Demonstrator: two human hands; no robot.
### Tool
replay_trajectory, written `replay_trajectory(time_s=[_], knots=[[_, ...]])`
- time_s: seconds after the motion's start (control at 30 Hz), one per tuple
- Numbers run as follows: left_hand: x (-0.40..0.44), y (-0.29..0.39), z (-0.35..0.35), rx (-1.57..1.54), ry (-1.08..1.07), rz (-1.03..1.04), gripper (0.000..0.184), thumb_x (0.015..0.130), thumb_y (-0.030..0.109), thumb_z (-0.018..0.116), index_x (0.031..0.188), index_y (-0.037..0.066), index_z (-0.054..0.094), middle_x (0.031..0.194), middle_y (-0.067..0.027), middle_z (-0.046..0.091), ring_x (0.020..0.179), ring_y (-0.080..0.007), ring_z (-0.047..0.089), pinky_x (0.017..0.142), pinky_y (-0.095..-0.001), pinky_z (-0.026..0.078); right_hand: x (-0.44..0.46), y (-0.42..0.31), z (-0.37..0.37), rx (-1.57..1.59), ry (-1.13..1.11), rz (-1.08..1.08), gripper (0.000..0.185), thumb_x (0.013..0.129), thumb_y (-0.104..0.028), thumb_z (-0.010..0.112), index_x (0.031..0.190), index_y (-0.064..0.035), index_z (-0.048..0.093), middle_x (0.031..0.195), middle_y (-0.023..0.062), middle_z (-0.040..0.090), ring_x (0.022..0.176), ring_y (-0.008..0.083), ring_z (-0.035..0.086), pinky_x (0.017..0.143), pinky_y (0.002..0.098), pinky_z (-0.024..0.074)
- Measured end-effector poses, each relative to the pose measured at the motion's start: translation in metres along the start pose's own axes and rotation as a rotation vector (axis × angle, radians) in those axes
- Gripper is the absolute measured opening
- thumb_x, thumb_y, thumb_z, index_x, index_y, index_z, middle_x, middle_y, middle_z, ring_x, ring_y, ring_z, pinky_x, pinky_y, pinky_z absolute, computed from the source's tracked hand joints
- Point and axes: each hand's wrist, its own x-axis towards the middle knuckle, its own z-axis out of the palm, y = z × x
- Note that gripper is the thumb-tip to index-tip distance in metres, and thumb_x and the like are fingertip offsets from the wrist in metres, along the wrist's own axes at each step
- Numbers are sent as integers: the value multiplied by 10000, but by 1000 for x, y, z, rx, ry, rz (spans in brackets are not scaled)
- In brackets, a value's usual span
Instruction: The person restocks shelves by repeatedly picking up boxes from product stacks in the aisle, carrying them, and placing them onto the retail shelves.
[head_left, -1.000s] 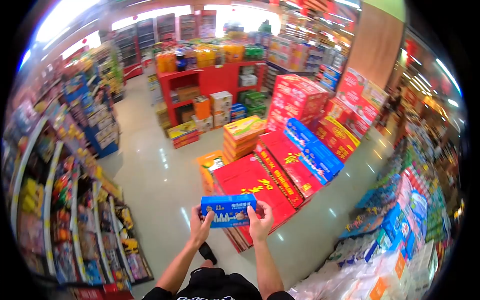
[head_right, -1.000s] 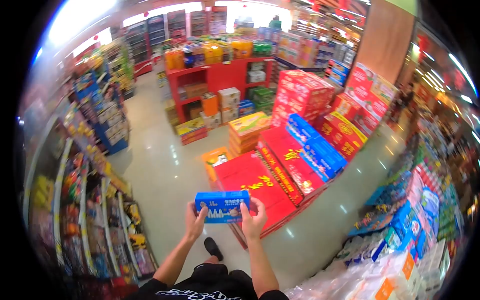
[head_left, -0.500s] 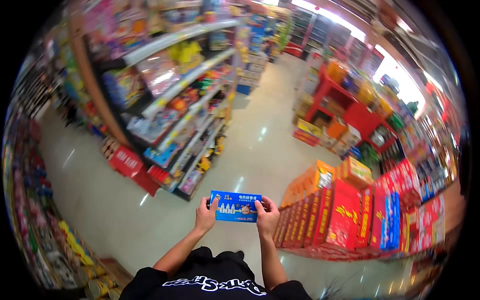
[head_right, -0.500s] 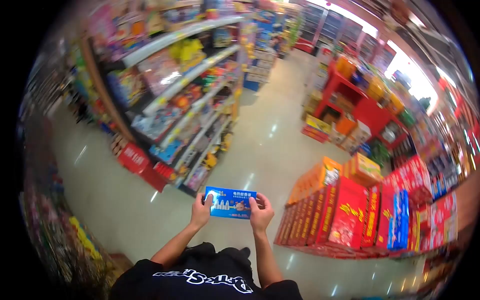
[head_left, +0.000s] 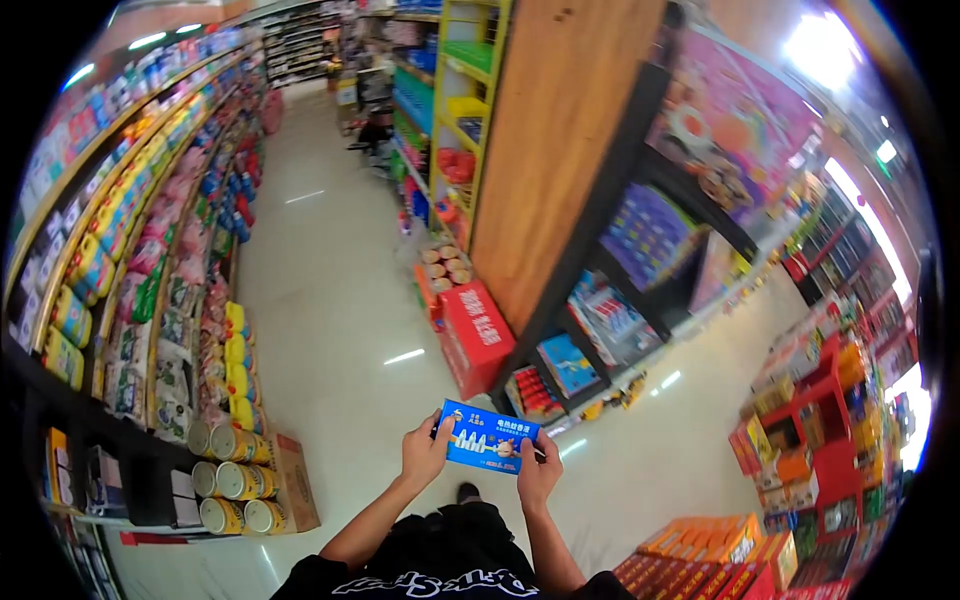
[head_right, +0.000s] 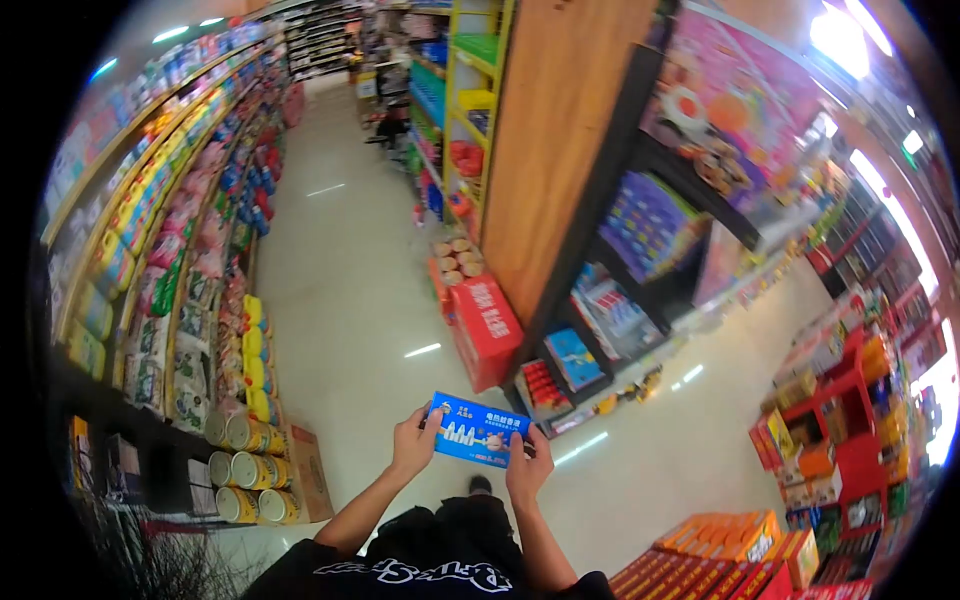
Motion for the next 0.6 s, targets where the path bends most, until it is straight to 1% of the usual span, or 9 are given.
replay_trajectory(time_s=[0.13, 0.27, 0.3, 0.37, 0.43, 0.47, 0.5, 0.53, 0.6], knots=[[56, -16, -40, 64, 134, -3, 619, 967, 469, 537, 1206, -97, 611, 703, -242, 654, 644, -315, 693, 615, -383, 528, 43, -2, 91, -38, -145, -51, 354, 906, -89, 683, 1221, 58, 618, 1046, 120, 679, 914, 155, 644, 814, 287, 522], [127, -29, -84, 94, 166, -119, 627, 965, 465, 535, 1211, -108, 602, 729, -257, 662, 644, -339, 691, 620, -394, 534, 88, -12, 195, -25, -244, -139, 333, 902, -75, 678, 1207, 52, 629, 1061, 118, 678, 943, 134, 627, 833, 295, 509], [151, -40, -92, 107, 172, -122, 626, 967, 462, 533, 1220, -107, 596, 736, -256, 667, 650, -341, 693, 622, -395, 535, 107, 16, 226, 4, -252, -189, 327, 890, -63, 681, 1192, 55, 637, 1038, 119, 685, 905, 133, 635, 809, 283, 514], [197, -61, -113, 138, 177, -135, 624, 971, 457, 528, 1237, -105, 583, 750, -253, 675, 660, -345, 695, 625, -398, 537, 134, 33, 283, -2, -301, -141, 325, 884, -56, 679, 1185, 60, 640, 1015, 118, 691, 880, 137, 640, 794, 280, 519], [247, -62, -139, 171, 162, -135, 607, 978, 445, 520, 1253, -94, 573, 770, -248, 684, 669, -347, 697, 626, -401, 538, 159, 15, 340, 43, -358, -81, 328, 880, -61, 674, 1182, 62, 643, 968, 107, 700, 833, 144, 650, 762, 274, 527], [266, -63, -153, 193, 142, -142, 599, 982, 439, 515, 1260, -89, 568, 781, -245, 688, 673, -348, 698, 627, -402, 539, 171, 8, 364, 34, -394, -85, 329, 882, -67, 674, 1185, 58, 643, 975, 107, 699, 839, 145, 651, 762, 276, 528], [289, -56, -171, 221, 81, -189, 548, 996, 420, 498, 1264, -51, 574, 807, -243, 693, 699, -346, 701, 645, -404, 540, 184, -4, 389, 30, -425, -83, 330, 884, -72, 673, 1187, 55, 643, 982, 106, 698, 846, 147, 651, 763, 278, 529], [308, -59, -188, 212, 94, -182, 535, 1000, 419, 492, 1257, -42, 579, 812, -241, 693, 706, -346, 702, 647, -406, 539, 191, -12, 414, 23, -451, -92, 332, 886, -78, 673, 1189, 52, 643, 989, 105, 697, 852, 148, 652, 764, 280, 530], [349, -69, -207, 172, 126, -174, 510, 1006, 415, 481, 1242, -24, 589, 820, -236, 695, 720, -346, 703, 650, -410, 537, 209, -23, 457, 35, -528, -96, 352, 888, -89, 672, 1211, 46, 632, 1093, 136, 684, 930, 173, 665, 796, 301, 540]])
